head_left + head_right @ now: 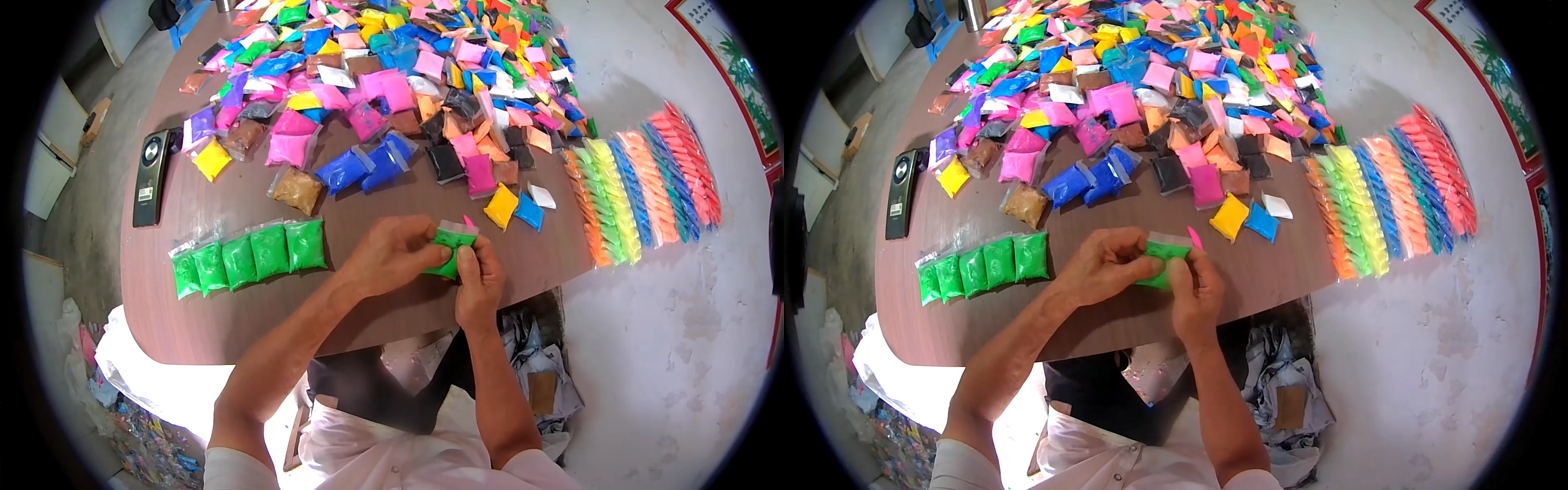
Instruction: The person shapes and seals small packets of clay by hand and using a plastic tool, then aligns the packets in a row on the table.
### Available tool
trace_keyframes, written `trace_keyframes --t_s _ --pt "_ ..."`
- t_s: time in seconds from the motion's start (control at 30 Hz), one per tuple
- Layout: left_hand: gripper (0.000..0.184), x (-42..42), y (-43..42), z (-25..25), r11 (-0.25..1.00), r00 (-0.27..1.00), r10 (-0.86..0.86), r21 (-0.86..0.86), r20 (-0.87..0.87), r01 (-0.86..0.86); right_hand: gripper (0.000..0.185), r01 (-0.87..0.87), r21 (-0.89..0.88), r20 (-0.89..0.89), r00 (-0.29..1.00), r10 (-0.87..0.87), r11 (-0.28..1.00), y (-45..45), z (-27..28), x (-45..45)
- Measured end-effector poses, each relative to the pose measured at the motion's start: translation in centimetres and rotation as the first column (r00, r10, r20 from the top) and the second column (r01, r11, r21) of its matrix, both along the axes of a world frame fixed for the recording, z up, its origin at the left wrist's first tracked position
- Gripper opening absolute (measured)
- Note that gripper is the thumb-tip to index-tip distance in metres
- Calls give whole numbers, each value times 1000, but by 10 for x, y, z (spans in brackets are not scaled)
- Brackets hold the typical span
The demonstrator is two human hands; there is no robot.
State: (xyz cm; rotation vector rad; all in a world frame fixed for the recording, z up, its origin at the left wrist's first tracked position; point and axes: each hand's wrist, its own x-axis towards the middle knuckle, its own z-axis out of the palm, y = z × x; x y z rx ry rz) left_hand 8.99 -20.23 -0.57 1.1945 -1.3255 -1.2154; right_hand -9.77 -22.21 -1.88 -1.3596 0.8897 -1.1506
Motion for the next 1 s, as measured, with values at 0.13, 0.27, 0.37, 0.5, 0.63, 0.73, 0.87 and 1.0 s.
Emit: trace_keyframes --t_s 0.13,0.27,0.37,0.5,0.63,0.73,0.87,1.0 --pt "15 -3 2 5 1000 992 -4 16 -129 7 18 -3 -29 32 999 4 1000 -1 -2 -1" --pt "15 -1 0 -2 1000 997 2 13 -79 -2 15 -10 -45 -9 1000 10 999 0 0 0" --pt "15 1 1 -1 1000 1000 29 -1 5 -29 15 -44 -38 -22 999 43 998 1 4 0" --pt "16 1 0 -1 999 999 40 -30 -4 -40 15 8 -51 -41 999 -10 999 -1 3 1" --pt "14 -1 1 2 999 999 37 14 -24 -36 15 33 -27 28 999 -33 999 1 2 3" --pt "15 -1 2 7 1000 998 21 8 -58 -20 14 27 -55 -31 999 -28 998 -1 -4 -2" --pt "16 1 2 6 1000 1000 -3 10 28 2 14 11 -75 -63 998 -16 997 0 -3 -1" --pt "15 2 2 1 1000 1000 8 -24 3 -8 17 -16 -99 -39 999 12 995 0 5 5"
